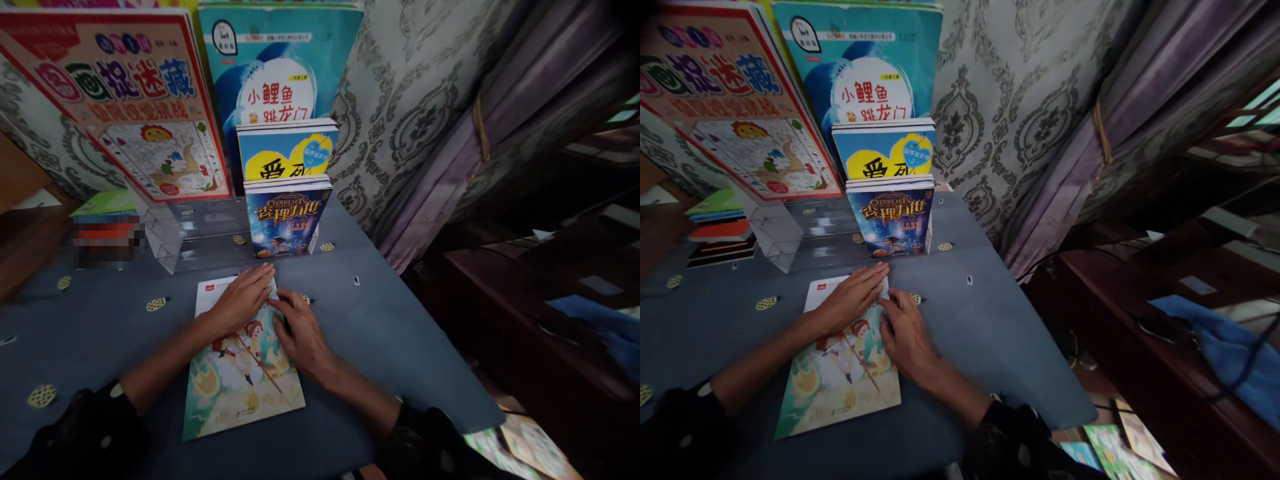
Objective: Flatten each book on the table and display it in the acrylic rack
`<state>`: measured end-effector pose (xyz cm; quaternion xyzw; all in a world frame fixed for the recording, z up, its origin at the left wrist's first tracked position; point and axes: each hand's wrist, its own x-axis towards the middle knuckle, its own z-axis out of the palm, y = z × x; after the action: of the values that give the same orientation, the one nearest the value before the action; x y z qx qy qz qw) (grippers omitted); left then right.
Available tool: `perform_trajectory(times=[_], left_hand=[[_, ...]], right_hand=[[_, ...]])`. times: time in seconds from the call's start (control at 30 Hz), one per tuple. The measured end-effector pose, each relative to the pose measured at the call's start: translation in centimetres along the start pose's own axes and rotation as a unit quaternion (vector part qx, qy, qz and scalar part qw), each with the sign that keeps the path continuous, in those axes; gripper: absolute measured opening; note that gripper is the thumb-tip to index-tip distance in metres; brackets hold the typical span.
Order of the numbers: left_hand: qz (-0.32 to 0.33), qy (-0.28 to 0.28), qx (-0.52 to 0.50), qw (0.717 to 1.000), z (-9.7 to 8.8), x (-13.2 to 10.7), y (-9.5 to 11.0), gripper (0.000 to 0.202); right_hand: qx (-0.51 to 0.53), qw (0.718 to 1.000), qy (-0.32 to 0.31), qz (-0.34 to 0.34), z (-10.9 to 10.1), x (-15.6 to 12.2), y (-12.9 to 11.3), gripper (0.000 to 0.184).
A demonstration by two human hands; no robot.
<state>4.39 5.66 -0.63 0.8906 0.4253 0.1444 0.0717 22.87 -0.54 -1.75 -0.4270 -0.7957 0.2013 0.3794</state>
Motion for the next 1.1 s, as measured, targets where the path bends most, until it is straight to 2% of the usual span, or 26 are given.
perform_trajectory(times=[0.2,0.6,0.87,1.1], left_hand=[[0.025,-0.011,-0.004,1.0,-0.5,-0.5,0.4,0.045],[0.031,-0.024,-0.001,0.999,-1.3,-1.4,1.8,0.044],[0.034,-0.028,-0.016,0.999,-1.2,-2.1,2.1,0.045],[0.039,-0.027,-0.02,0.999,-1.1,-3.1,3.2,0.044]], right_hand=[[-0.001,1.0,-0.016,0.01,-0.3,0.1,-0.3,0.04],[-0.001,1.0,-0.013,0.015,-0.3,-0.6,-0.3,0.042],[0.016,1.0,-0.015,0.022,-0.6,-1.0,-0.9,0.037],[0.034,0.999,-0.017,0.013,-1.2,-1.8,-1.4,0.037]])
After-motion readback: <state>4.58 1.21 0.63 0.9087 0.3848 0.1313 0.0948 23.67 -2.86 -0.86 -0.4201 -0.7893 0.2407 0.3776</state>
